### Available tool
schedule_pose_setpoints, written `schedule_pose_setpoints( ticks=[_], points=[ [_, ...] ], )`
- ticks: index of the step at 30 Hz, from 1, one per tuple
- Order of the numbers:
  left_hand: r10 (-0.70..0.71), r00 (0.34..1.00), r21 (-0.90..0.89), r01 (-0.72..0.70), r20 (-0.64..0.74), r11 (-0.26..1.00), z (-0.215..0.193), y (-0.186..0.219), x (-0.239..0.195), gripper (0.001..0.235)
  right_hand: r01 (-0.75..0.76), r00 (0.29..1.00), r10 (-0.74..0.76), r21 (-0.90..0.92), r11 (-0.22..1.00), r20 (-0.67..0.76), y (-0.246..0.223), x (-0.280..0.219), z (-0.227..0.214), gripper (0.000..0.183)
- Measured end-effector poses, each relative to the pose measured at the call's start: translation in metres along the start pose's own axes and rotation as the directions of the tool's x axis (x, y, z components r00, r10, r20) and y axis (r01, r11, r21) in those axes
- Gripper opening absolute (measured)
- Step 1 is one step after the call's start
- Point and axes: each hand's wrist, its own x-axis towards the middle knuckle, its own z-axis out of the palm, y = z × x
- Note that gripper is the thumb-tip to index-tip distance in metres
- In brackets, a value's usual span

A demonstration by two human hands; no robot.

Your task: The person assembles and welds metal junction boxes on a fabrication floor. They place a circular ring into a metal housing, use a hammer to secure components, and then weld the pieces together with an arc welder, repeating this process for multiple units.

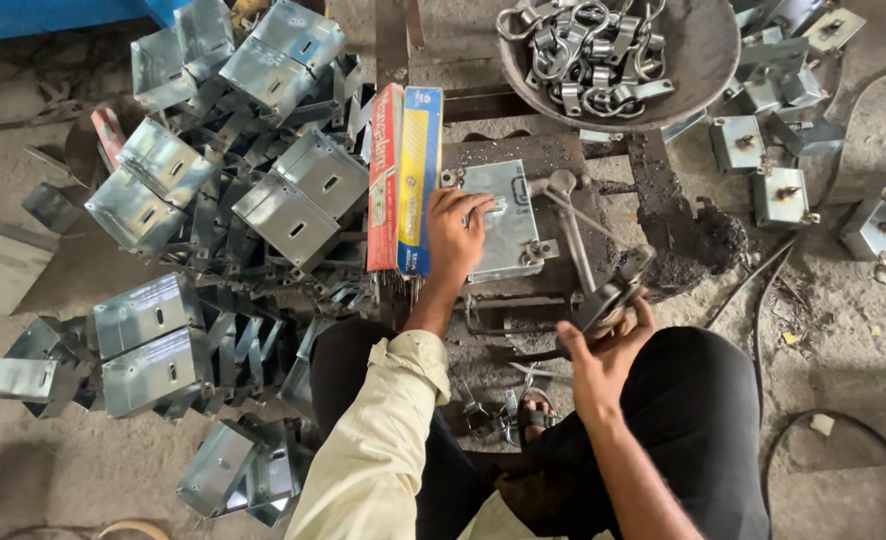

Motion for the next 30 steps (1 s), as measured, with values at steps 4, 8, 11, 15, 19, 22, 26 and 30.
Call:
schedule_pose_setpoints(
  ticks=[4, 8, 11, 15, 19, 22, 26, 30],
  points=[
    [-0.029, 1.0, -0.018, 0.029, -0.007, 0.999, 0.006, -0.005, -0.001, 0.007, 0.076, 0.995, -0.073, -0.046, 0.996, 0.064, 0.008, -0.005, 0.006, 0.105],
    [-0.049, 0.999, -0.018, 0.049, -0.022, 0.999, 0.009, -0.007, -0.002, 0.01, 0.099, 0.991, -0.088, -0.112, 0.989, 0.1, 0.01, -0.007, 0.005, 0.104],
    [-0.012, 0.999, -0.003, 0.012, -0.037, 1.0, 0.009, -0.008, -0.004, 0.01, 0.031, 0.994, -0.017, -0.132, 0.991, 0.11, 0.009, -0.008, 0.005, 0.105],
    [0.006, 0.999, 0.01, -0.005, -0.052, 1.0, 0.01, -0.006, -0.002, 0.009, 0.054, 0.99, -0.03, -0.173, 0.983, 0.137, 0.009, -0.009, 0.007, 0.107],
    [0.023, 0.997, -0.002, -0.023, -0.068, 1.0, 0.003, 0.002, 0.001, 0.009, 0.051, 0.99, -0.023, -0.206, 0.977, 0.137, 0.009, -0.008, 0.009, 0.107],
    [0.019, 0.997, 0.011, -0.018, -0.069, 1.0, 0.0, 0.004, 0.001, 0.01, 0.055, 0.989, -0.026, -0.207, 0.977, 0.142, 0.007, -0.009, 0.01, 0.107],
    [0.033, 0.997, 0.012, -0.032, -0.069, 0.999, 0.003, 0.002, 0.003, 0.009, 0.041, 0.987, -0.01, -0.19, 0.981, 0.159, 0.005, -0.009, 0.011, 0.106],
    [0.03, 0.997, -0.004, -0.03, -0.076, 1.0, 0.003, 0.001, 0.001, 0.009, 0.105, 0.985, -0.067, -0.249, 0.963, 0.157, 0.005, -0.007, 0.011, 0.106]
  ],
)
